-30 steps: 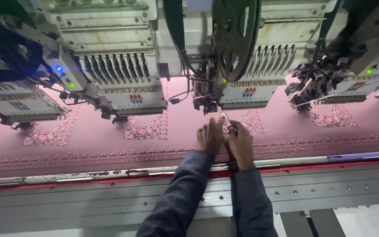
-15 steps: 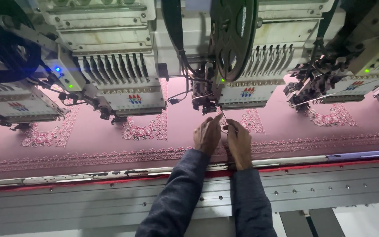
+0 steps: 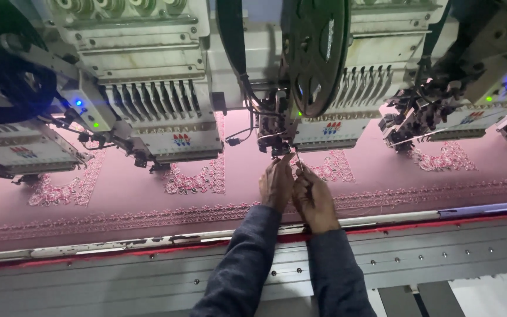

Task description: The person walks through a textile factory and threads the needles of multiple industrial embroidery machines. They pull thread through the needle eye by hand and use a pair of scissors to cut the thread after threading.

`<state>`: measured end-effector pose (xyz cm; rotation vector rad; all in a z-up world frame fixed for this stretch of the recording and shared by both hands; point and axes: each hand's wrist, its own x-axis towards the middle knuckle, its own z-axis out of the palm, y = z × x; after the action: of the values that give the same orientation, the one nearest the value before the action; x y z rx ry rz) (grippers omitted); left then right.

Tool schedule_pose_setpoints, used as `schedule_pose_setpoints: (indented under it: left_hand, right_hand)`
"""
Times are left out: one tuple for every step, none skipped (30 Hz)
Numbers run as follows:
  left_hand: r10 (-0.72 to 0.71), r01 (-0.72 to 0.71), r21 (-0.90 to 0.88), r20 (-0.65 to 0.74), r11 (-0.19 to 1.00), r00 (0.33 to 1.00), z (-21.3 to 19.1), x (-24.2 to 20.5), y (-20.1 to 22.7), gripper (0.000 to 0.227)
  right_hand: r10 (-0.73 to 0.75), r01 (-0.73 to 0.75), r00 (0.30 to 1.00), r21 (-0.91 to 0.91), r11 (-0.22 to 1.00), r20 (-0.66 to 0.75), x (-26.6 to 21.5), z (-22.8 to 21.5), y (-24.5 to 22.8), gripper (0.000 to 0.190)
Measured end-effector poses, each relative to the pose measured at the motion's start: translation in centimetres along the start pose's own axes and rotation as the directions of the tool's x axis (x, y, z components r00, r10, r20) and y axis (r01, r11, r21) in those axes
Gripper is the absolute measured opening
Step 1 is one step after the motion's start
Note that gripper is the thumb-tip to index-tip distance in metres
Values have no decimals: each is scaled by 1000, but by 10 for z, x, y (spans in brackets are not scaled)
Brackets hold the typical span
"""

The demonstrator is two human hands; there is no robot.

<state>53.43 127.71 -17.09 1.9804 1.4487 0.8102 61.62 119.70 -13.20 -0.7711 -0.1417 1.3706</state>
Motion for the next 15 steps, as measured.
schedule_pose_setpoints:
  left_hand:
    - [3, -3, 0, 4, 1000, 1000, 5, 3, -5, 43]
    - [-5, 4, 23, 15, 1000, 1000, 10, 5, -9, 41]
    - [-13, 12, 45, 25, 999, 1000, 14, 7, -13, 39]
    - [-12, 11, 46, 26, 999, 1000, 10, 6, -10, 39]
    - [-41, 39, 42, 53, 998, 998, 6, 4, -6, 40]
    - [-67, 64, 38, 82, 997, 994, 2, 4, -2, 40]
    - [-64, 61, 38, 83, 997, 995, -1, 2, 1, 40]
    - [-55, 50, 50, 94, 997, 994, -3, -1, 3, 40]
    - [-46, 39, 63, 106, 997, 993, -5, -3, 4, 41]
    - [-51, 44, 63, 106, 997, 993, -3, -2, 1, 41]
    - [-68, 64, 35, 116, 997, 991, -1, -1, -1, 38]
    - [-83, 83, 5, 126, 997, 989, 2, 0, -3, 36]
    - [-86, 86, 3, 128, 996, 988, -1, 0, -2, 36]
    - [-71, 70, 8, 120, 998, 990, -6, 0, -2, 37]
    - [-55, 54, 12, 111, 998, 992, -10, 0, -2, 39]
  right_hand:
    - [-4, 4, 1000, 3, 1000, -3, 11, -10, 2, 34]
    - [78, -88, 996, 225, 970, 53, 21, -20, 4, 34]
    - [144, -184, 982, 430, 884, 125, 31, -30, 6, 33]
    - [143, -184, 982, 431, 884, 125, 39, -30, 7, 33]
    - [128, -155, 988, 478, 865, 88, 48, -31, 9, 32]
    - [114, -122, 992, 524, 843, 49, 56, -32, 10, 30]
    - [111, -120, 993, 525, 843, 49, 51, -22, 7, 30]
    - [112, -121, 993, 405, 906, 47, 45, -14, 5, 25]
    - [112, -120, 993, 279, 953, 45, 39, -6, 3, 19]
    - [117, -124, 992, 278, 953, 43, 40, -8, 7, 19]
    - [10, -12, 999, -40, 999, -34, 42, -11, 10, 30]
    - [-117, 83, 990, -362, 929, -73, 42, -14, 12, 41]
    - [-115, 80, 991, -365, 928, -75, 43, -10, 12, 41]
    - [-274, 112, 950, -661, 742, -148, 44, -5, 13, 43]
    - [-441, 81, 884, -879, 469, -154, 44, -1, 15, 45]
